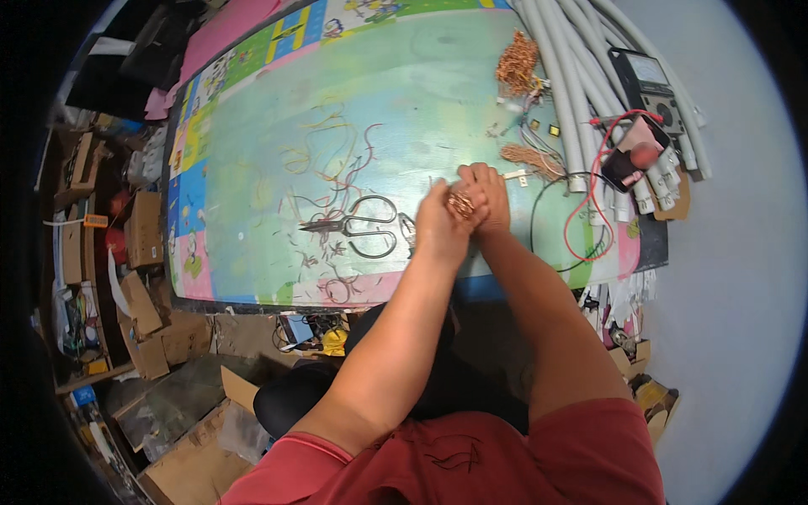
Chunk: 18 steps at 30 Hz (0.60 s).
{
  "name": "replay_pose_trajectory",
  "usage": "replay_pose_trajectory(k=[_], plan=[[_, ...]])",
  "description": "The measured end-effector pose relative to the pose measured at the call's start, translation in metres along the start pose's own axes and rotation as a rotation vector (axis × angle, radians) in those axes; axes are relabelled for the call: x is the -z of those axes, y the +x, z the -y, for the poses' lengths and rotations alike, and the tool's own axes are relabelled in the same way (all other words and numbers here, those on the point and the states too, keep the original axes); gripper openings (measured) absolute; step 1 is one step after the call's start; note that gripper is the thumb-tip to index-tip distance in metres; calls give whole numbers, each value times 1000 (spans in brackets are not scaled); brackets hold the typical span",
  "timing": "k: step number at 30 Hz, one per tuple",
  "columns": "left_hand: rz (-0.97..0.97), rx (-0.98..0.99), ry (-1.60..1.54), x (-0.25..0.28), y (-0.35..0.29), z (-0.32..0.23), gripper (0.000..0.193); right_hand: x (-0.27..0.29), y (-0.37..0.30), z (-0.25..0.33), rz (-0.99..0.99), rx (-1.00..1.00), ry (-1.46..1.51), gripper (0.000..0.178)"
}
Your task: The person sits at a cluttered workbench and assembles small electronic components by hand. They strip and twist wires, connect them to connectors, and use pliers and scissors to manipulate the parts. The person repeatedly handles small wire bundles and connectors throughout the clip.
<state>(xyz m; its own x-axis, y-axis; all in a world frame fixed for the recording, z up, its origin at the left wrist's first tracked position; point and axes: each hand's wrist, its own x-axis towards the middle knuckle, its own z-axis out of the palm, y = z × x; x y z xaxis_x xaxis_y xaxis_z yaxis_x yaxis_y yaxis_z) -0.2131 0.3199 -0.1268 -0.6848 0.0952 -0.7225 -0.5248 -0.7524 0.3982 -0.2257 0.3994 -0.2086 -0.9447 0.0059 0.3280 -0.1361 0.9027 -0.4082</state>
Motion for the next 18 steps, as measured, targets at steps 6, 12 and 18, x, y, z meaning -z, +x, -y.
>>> replay_pose_trajectory(k=[6,12,18], plan=[[191,-1,-107,-3,-8,-13,44,9,2,8,175,-2,-250,23],[170,-7,-116,-1,-10,-16,31,19,3,17,244,11,-263,25],[376,12,-67,18,12,-9,25,1,4,10,243,-15,-245,17]])
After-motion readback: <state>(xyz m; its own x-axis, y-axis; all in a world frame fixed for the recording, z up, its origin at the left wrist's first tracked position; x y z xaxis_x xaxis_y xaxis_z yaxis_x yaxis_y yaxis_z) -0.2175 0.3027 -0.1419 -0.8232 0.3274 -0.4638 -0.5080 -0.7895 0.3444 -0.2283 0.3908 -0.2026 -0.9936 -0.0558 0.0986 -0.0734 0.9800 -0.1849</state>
